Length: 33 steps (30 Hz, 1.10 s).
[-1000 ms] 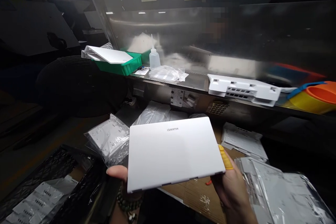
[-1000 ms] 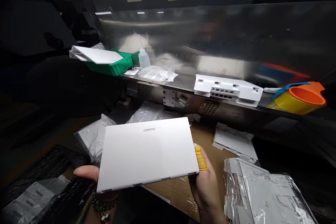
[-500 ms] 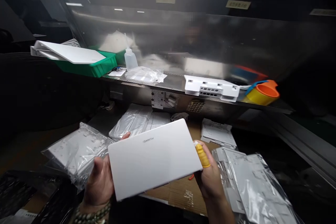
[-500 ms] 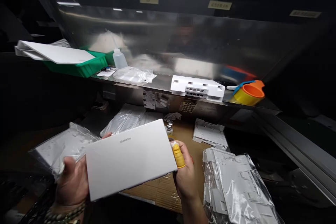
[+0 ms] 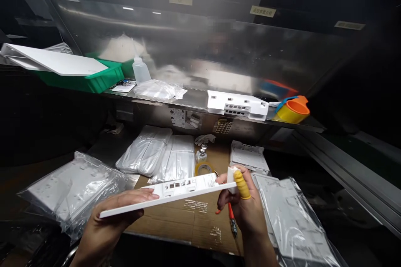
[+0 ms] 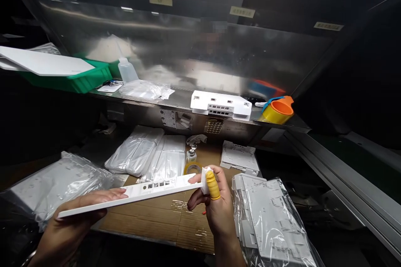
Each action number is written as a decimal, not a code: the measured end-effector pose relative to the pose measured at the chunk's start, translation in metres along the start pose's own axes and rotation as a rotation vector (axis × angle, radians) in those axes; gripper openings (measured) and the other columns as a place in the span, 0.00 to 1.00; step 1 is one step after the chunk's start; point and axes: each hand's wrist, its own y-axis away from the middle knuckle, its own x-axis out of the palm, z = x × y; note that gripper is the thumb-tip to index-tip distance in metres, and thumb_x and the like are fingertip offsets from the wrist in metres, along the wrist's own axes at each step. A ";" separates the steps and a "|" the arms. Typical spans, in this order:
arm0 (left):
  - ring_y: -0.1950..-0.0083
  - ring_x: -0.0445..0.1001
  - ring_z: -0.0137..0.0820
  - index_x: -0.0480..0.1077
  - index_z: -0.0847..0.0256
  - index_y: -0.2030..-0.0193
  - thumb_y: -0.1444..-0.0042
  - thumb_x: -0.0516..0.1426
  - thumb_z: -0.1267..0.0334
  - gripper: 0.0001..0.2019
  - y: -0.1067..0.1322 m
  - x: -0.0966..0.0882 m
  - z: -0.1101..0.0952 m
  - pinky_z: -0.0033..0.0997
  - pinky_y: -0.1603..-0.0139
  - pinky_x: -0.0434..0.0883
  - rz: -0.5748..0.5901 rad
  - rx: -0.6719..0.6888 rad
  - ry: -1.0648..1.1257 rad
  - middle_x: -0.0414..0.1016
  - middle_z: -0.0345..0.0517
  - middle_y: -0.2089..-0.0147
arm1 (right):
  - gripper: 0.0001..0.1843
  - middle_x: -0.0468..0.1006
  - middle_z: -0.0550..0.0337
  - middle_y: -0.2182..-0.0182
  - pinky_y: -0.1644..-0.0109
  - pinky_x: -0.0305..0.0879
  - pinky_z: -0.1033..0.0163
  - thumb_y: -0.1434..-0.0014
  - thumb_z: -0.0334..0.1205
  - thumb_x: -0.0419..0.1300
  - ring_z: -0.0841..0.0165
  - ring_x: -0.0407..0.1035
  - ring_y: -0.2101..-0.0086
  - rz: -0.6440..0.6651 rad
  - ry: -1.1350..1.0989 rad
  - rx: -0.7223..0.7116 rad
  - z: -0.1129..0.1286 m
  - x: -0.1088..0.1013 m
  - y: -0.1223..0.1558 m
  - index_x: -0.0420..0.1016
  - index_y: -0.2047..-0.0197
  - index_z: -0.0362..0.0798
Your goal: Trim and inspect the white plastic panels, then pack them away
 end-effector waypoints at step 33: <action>0.26 0.59 0.48 0.63 0.50 0.30 0.37 0.49 0.35 0.34 -0.014 0.010 0.030 0.53 0.28 0.60 -0.160 -0.440 0.954 0.66 0.52 0.28 | 0.19 0.79 0.62 0.75 0.81 0.62 0.60 0.42 0.59 0.64 0.65 0.66 0.84 -0.186 -0.097 0.026 -0.037 0.001 -0.012 0.71 0.56 0.55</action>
